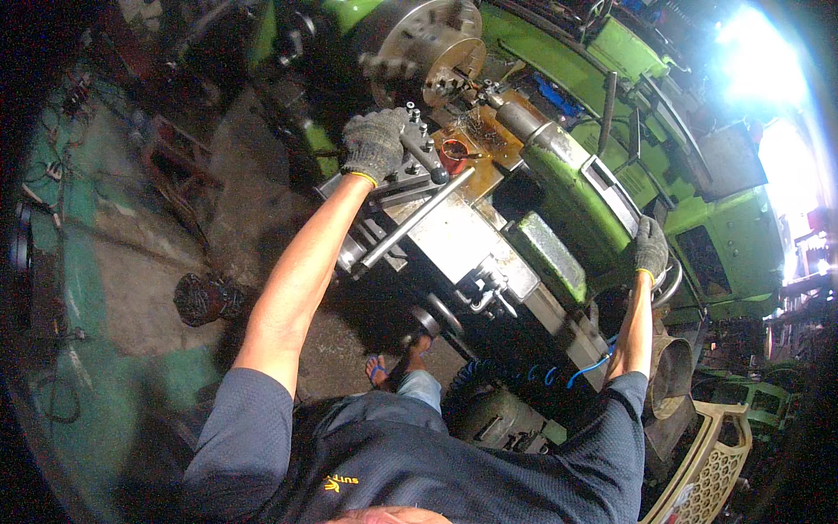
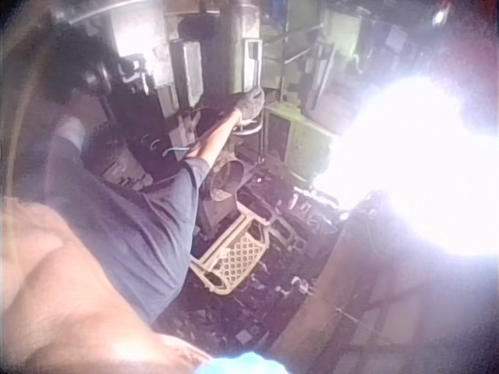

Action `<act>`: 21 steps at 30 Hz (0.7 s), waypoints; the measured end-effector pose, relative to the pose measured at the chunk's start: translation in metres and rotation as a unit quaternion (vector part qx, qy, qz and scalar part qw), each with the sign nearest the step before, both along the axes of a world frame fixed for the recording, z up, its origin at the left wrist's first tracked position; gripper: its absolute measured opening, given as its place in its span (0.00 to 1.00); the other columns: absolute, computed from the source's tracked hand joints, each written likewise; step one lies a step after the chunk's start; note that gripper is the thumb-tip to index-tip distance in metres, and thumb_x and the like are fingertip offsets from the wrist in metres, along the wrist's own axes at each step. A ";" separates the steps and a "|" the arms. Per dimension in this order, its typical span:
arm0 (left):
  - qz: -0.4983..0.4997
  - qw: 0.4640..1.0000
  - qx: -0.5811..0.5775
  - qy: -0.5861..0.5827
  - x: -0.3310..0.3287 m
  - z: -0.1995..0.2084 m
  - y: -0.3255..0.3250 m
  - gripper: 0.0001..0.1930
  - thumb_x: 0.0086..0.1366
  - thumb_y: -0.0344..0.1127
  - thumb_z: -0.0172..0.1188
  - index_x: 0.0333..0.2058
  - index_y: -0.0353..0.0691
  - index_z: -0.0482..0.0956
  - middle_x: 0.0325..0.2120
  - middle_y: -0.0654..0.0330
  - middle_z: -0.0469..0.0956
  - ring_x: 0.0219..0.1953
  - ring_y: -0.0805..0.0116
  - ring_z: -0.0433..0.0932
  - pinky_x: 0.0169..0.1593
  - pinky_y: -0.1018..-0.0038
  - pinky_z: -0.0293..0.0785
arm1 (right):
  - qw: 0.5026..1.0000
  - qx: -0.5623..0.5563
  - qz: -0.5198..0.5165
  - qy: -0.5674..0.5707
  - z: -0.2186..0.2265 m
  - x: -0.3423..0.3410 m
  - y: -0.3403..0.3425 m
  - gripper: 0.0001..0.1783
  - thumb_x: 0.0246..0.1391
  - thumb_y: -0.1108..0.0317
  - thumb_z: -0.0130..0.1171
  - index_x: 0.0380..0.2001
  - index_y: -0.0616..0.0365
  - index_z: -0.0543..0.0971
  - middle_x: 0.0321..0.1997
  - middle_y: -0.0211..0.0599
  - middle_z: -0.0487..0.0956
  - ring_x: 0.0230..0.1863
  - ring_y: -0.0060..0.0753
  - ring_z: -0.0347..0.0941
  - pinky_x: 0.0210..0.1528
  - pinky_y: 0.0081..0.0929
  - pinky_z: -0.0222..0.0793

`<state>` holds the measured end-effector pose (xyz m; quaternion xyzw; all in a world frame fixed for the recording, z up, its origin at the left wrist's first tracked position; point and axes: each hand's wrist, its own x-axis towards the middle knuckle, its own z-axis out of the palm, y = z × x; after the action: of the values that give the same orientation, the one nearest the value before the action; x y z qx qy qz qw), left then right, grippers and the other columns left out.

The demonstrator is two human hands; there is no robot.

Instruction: The person operates a green industrial lathe, using both hands to manipulate the control levers and knobs on the machine's carriage. They adjust the tool position and machine settings while a cylindrical metal workpiece rotates in the chuck.

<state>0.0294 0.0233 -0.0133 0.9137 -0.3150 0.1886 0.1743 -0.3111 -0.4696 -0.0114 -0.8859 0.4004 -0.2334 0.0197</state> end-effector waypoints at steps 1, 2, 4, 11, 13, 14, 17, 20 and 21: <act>0.002 1.000 0.003 -0.001 -0.001 0.001 0.000 0.10 0.65 0.43 0.59 0.41 0.51 0.82 0.39 0.55 0.84 0.44 0.51 0.83 0.46 0.51 0.73 | 1.000 0.001 0.002 0.001 0.000 0.000 -0.002 0.26 0.72 0.43 0.47 0.56 0.46 0.82 0.58 0.47 0.82 0.59 0.56 0.77 0.60 0.45 0.72; 0.000 1.000 -0.001 0.002 0.000 0.000 0.000 0.10 0.65 0.44 0.59 0.41 0.51 0.82 0.39 0.55 0.84 0.44 0.51 0.83 0.46 0.51 0.74 | 1.000 -0.003 0.003 0.000 0.000 0.001 0.000 0.26 0.72 0.43 0.47 0.56 0.47 0.82 0.57 0.47 0.82 0.59 0.55 0.77 0.60 0.45 0.72; -0.002 1.000 -0.009 0.006 0.003 -0.002 0.002 0.09 0.66 0.44 0.59 0.42 0.51 0.82 0.39 0.56 0.84 0.44 0.51 0.83 0.46 0.51 0.74 | 1.000 -0.010 0.004 -0.003 -0.001 0.003 0.003 0.25 0.72 0.44 0.47 0.56 0.47 0.82 0.57 0.47 0.82 0.59 0.55 0.77 0.60 0.45 0.72; -0.006 1.000 -0.015 -0.010 0.003 -0.003 0.003 0.10 0.68 0.47 0.58 0.41 0.51 0.82 0.37 0.56 0.84 0.43 0.52 0.83 0.45 0.52 0.74 | 1.000 -0.018 0.017 -0.012 -0.005 0.000 -0.002 0.26 0.71 0.43 0.47 0.56 0.48 0.82 0.57 0.47 0.82 0.59 0.54 0.77 0.60 0.45 0.72; -0.010 1.000 -0.019 -0.012 0.002 -0.003 0.003 0.10 0.68 0.47 0.58 0.41 0.51 0.82 0.37 0.56 0.84 0.43 0.52 0.83 0.45 0.52 0.74 | 1.000 -0.018 0.018 -0.012 -0.005 -0.001 -0.004 0.27 0.71 0.43 0.47 0.56 0.48 0.82 0.57 0.47 0.82 0.60 0.54 0.77 0.60 0.45 0.71; -0.008 1.000 -0.022 -0.010 0.001 -0.002 0.002 0.10 0.68 0.47 0.58 0.41 0.51 0.82 0.37 0.56 0.84 0.43 0.52 0.83 0.45 0.52 0.73 | 1.000 -0.017 0.017 -0.008 -0.005 -0.001 -0.005 0.27 0.71 0.43 0.47 0.56 0.48 0.82 0.57 0.47 0.82 0.59 0.54 0.77 0.60 0.45 0.71; -0.005 0.999 -0.031 -0.008 0.000 -0.001 0.001 0.10 0.67 0.47 0.59 0.41 0.51 0.82 0.37 0.56 0.84 0.43 0.51 0.83 0.45 0.52 0.73 | 1.000 -0.012 0.013 -0.002 -0.005 0.000 -0.004 0.27 0.72 0.43 0.47 0.56 0.48 0.82 0.57 0.47 0.82 0.59 0.55 0.77 0.60 0.45 0.71; -0.004 0.999 -0.034 -0.006 0.001 -0.003 0.003 0.11 0.67 0.48 0.59 0.40 0.51 0.82 0.37 0.56 0.84 0.43 0.51 0.83 0.45 0.51 0.73 | 1.000 -0.010 0.011 -0.002 -0.004 0.002 -0.003 0.27 0.72 0.43 0.47 0.56 0.48 0.82 0.58 0.47 0.82 0.59 0.55 0.77 0.60 0.44 0.71; -0.004 1.000 -0.030 0.000 0.000 -0.001 0.001 0.12 0.67 0.49 0.59 0.40 0.51 0.82 0.37 0.56 0.84 0.43 0.51 0.83 0.45 0.51 0.73 | 1.000 -0.015 0.011 0.000 -0.005 -0.001 -0.005 0.27 0.72 0.43 0.46 0.56 0.48 0.82 0.58 0.47 0.82 0.60 0.54 0.77 0.60 0.44 0.71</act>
<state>0.0291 0.0242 -0.0145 0.9067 -0.3132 0.1974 0.2022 -0.3119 -0.4746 -0.0164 -0.8903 0.3873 -0.2392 0.0095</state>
